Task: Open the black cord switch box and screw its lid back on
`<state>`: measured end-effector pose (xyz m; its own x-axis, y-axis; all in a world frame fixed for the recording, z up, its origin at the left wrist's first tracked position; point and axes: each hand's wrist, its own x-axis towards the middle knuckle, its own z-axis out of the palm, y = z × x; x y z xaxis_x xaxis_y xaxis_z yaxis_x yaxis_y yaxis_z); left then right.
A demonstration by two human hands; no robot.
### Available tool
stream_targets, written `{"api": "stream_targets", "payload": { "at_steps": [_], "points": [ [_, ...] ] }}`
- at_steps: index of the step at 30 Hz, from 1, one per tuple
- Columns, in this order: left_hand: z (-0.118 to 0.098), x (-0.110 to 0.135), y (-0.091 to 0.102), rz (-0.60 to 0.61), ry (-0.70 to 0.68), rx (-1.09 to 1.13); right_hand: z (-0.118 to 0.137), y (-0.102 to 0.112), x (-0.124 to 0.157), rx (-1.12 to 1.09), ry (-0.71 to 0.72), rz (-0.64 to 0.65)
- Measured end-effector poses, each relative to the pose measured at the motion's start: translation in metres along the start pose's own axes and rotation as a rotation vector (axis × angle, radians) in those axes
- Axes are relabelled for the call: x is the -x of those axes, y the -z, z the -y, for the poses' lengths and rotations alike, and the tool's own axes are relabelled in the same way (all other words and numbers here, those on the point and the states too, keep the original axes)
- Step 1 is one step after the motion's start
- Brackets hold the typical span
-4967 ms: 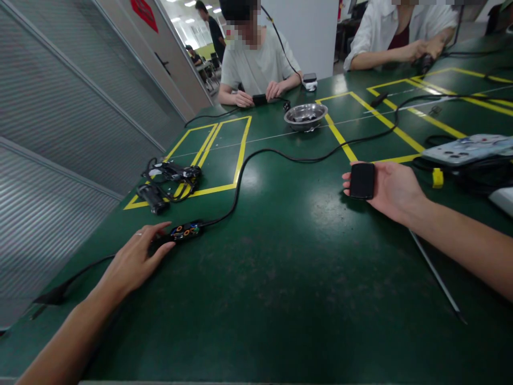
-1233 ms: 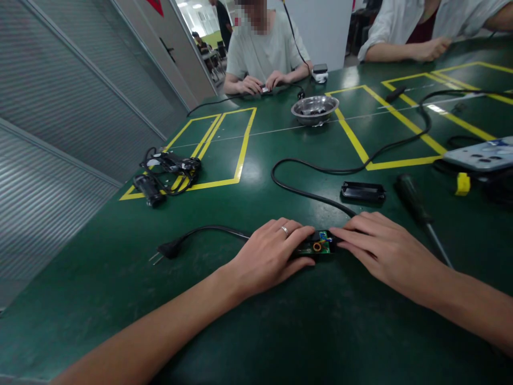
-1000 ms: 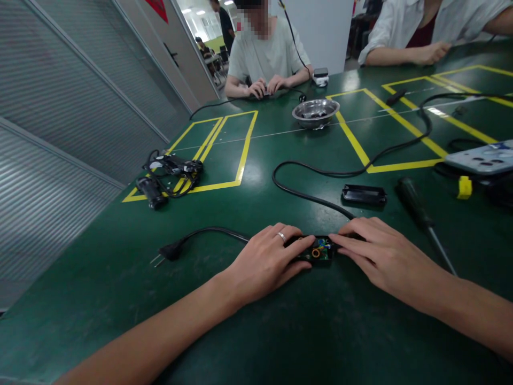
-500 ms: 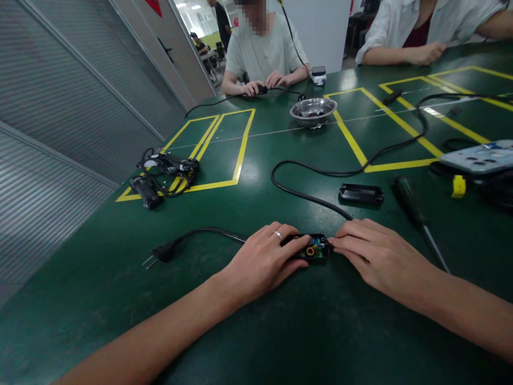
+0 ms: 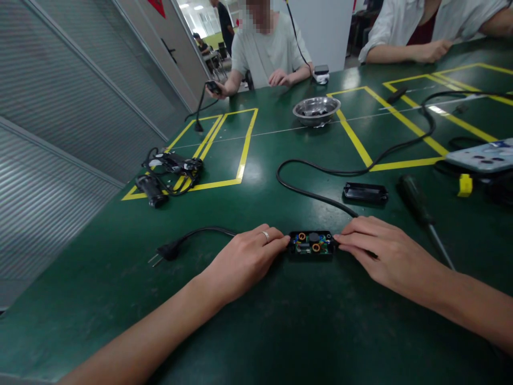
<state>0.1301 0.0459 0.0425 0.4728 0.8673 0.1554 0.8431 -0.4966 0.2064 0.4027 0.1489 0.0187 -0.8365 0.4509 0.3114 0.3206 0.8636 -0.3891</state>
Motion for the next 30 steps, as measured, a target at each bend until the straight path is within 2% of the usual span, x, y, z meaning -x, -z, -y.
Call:
{"api": "stream_targets", "payload": {
  "at_steps": [4, 6, 9, 11, 15, 18, 30],
  "points": [
    [-0.006, -0.002, 0.004, 0.059, -0.029, -0.157, -0.002, 0.01, -0.003, -0.003, 0.009, 0.031],
    [-0.006, -0.003, 0.003, 0.044, -0.016, -0.173, -0.01, 0.018, -0.005, 0.041, -0.016, -0.02],
    [-0.004, -0.004, -0.001, 0.018, 0.004, -0.158, -0.033, 0.028, -0.006, 0.211, -0.127, -0.133],
    [-0.003, -0.004, -0.003, 0.025, 0.019, -0.128, -0.05, 0.029, -0.006, 0.324, -0.193, -0.095],
    [-0.002, -0.005, -0.005, 0.011, 0.053, -0.032, -0.068, 0.023, -0.004, 0.391, -0.198, 0.067],
    [-0.001, -0.005, -0.006, 0.002, 0.064, 0.017, -0.067, 0.023, -0.002, 0.383, -0.223, 0.097],
    [0.003, -0.006, -0.006, -0.012, 0.055, 0.076, -0.056, 0.032, -0.002, 0.406, -0.324, 0.046]
  ]
}}
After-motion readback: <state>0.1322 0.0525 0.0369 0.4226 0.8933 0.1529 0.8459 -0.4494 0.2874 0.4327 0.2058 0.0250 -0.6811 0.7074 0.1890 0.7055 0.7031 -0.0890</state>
